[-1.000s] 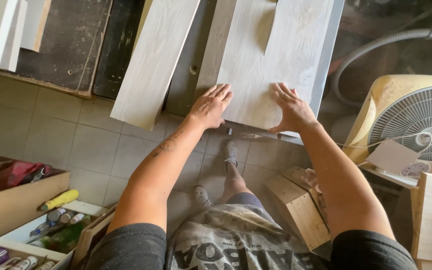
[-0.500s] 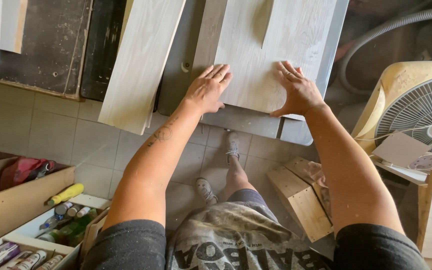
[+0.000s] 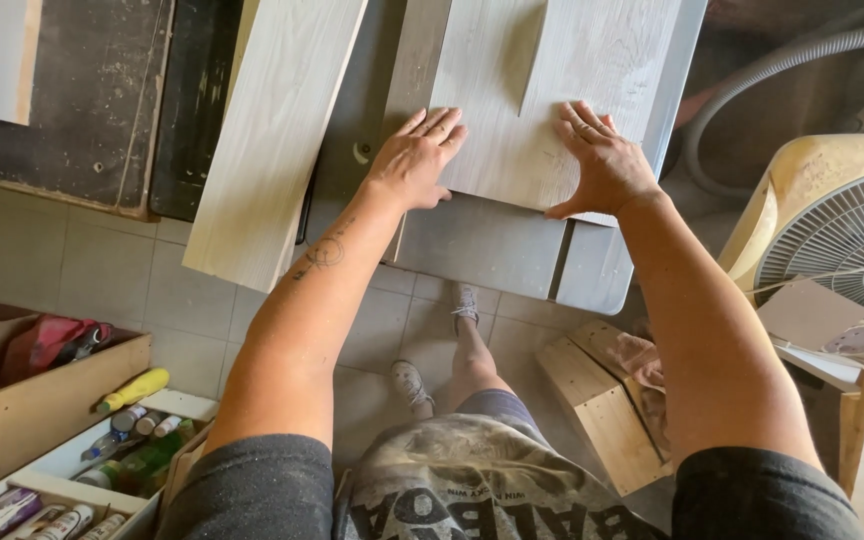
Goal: Measuring wooden planks with a tape measure and cutting them to size using a table saw.
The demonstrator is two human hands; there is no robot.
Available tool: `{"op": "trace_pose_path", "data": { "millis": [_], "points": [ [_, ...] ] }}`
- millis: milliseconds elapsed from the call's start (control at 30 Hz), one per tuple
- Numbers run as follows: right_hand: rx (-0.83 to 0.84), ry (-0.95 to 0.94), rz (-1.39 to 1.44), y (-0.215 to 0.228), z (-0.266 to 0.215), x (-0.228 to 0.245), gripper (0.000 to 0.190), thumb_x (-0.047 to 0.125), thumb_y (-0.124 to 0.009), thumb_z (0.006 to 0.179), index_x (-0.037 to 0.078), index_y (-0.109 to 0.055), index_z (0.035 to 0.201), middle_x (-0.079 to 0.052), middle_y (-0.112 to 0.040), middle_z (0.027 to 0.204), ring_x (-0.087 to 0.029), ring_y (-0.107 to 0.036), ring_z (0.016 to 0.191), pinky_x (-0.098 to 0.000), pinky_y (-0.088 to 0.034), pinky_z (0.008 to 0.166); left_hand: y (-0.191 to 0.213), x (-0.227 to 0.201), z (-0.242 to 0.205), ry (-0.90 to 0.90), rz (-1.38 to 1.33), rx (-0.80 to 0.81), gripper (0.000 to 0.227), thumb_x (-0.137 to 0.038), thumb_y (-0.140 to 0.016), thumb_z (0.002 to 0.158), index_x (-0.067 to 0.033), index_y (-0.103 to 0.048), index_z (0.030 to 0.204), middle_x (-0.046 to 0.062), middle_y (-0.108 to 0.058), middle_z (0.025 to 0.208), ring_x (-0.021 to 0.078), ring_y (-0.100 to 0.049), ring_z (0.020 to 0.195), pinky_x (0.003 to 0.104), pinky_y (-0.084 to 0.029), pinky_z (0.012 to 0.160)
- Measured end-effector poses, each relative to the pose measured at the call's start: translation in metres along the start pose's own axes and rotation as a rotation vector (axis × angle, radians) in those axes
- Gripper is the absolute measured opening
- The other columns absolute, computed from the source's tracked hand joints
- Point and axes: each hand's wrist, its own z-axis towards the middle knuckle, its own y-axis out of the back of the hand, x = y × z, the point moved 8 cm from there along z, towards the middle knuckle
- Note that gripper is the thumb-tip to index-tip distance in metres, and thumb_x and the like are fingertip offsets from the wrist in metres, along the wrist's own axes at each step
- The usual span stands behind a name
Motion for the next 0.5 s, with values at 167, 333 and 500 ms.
{"op": "trace_pose_path", "data": {
  "millis": [167, 333, 500],
  "points": [
    [0.015, -0.004, 0.011, -0.002, 0.014, -0.014, 0.139, 0.081, -0.082, 0.044, 0.011, -0.054, 0.160, -0.004, -0.046, 0.169, -0.026, -0.037, 0.157, -0.0480, -0.030, 0.126, 0.004, 0.008, 0.016, 0.003, -0.001, -0.007, 0.102, -0.039, -0.094, 0.074, -0.0062, -0.049, 0.159, 0.017, -0.035, 0.172, 0.0317, -0.033, 0.159, 0.048, -0.014, 0.134],
    [0.037, -0.004, -0.007, 0.000, 0.032, -0.031, 0.141, 0.085, -0.079, 0.044, 0.010, -0.053, 0.161, -0.006, -0.045, 0.170, -0.027, -0.037, 0.158, -0.0473, -0.030, 0.126, 0.012, 0.017, 0.037, 0.002, -0.026, -0.002, 0.101, -0.037, -0.094, 0.075, -0.0057, -0.049, 0.159, 0.017, -0.035, 0.172, 0.0320, -0.032, 0.159, 0.049, -0.013, 0.134],
    [0.312, -0.040, 0.071, 0.011, 0.052, -0.032, 0.147, 0.065, -0.092, 0.054, 0.000, -0.024, 0.167, -0.009, -0.017, 0.178, -0.023, -0.008, 0.164, -0.0495, -0.020, 0.130, 0.012, 0.027, 0.060, -0.065, 0.028, -0.054, 0.108, -0.042, -0.094, 0.073, -0.0028, -0.042, 0.159, 0.018, -0.031, 0.171, 0.0292, -0.029, 0.158, 0.046, -0.018, 0.131]
  ]
}}
